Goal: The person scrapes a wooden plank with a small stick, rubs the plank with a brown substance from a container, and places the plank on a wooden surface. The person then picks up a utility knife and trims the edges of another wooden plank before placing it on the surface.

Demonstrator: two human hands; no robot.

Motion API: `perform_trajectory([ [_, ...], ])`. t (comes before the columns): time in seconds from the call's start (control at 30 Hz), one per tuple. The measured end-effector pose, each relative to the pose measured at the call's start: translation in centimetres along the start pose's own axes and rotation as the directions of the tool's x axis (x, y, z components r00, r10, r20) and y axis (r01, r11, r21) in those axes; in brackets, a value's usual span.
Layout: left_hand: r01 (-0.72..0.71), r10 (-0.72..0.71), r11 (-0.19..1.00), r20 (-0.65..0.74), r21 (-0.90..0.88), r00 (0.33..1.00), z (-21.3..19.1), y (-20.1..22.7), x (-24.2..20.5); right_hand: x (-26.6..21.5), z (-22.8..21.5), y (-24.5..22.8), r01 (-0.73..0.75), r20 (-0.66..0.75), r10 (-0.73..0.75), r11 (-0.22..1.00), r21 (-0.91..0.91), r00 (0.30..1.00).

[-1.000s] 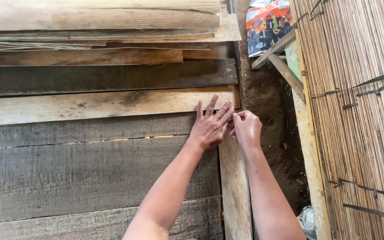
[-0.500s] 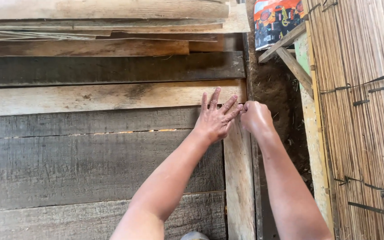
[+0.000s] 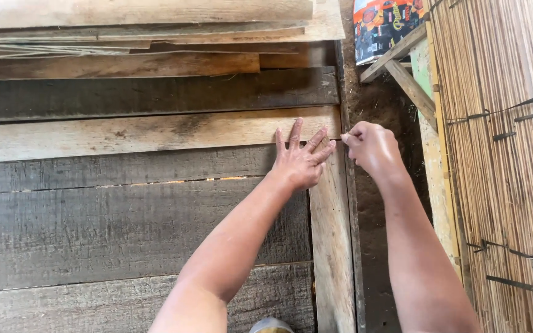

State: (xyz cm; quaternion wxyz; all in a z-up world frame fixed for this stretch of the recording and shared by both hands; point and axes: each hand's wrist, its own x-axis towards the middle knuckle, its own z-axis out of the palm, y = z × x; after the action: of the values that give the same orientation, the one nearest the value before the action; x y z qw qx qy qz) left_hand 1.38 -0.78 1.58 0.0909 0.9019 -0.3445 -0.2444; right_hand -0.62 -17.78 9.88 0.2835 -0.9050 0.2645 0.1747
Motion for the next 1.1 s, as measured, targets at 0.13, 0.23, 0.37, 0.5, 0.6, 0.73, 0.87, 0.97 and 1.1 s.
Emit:
perform_trajectory([
  [0.13, 0.009, -0.010, 1.000, 0.074, 0.006, 0.997, -0.5, -0.3, 0.1, -4.6, -1.0, -1.2, -0.027, 0.022, 0.018, 0.826, 0.563, 1.000],
  [0.23, 0.015, -0.001, 0.982, 0.074, -0.189, 0.997, -0.8, -0.4, 0.3, -5.0, 1.0, 0.9, 0.011, 0.045, -0.079, 0.598, 0.802, 0.996],
  [0.37, 0.003, -0.174, 0.789, -0.219, -0.615, 0.960, -2.3, 0.3, -0.2, -4.0, 4.3, 2.7, 0.049, 0.033, -0.148, 0.517, 0.855, 0.988],
  [0.5, -0.101, -0.225, 0.701, -0.352, -0.706, 0.909, -1.3, 0.0, 1.8, -4.4, 5.9, 2.0, 0.083, -0.022, -0.155, 0.397, 0.914, 0.988],
  [0.6, -0.249, -0.196, 0.678, -0.497, -0.692, 0.846, 1.7, -0.8, 4.0, -3.8, 7.4, 2.4, 0.066, -0.031, -0.102, 0.353, 0.933, 0.994],
  [0.73, -0.192, -0.288, 0.573, -0.415, -0.796, 0.863, -2.8, 1.7, -0.8, -4.9, 6.2, 0.5, 0.076, -0.055, -0.060, 0.466, 0.882, 0.997],
  [0.87, -0.107, -0.276, 0.214, -0.165, -0.971, 0.947, -3.6, 2.6, -3.5, -3.0, 7.7, 1.9, 0.185, -0.205, 0.019, 0.355, 0.916, 0.979],
  [0.97, -0.157, -0.291, 0.148, -0.195, -0.976, 0.937, -0.6, 1.8, -2.4, -2.9, 7.6, 2.0, 0.172, -0.192, 0.039, 0.300, 0.938, 0.981],
  [1.1, -0.127, -0.328, 0.212, -0.192, -0.969, 0.925, 0.3, 0.3, -1.2, -3.6, 5.3, 0.3, 0.210, -0.283, 0.087, 0.473, 0.856, 0.955],
])
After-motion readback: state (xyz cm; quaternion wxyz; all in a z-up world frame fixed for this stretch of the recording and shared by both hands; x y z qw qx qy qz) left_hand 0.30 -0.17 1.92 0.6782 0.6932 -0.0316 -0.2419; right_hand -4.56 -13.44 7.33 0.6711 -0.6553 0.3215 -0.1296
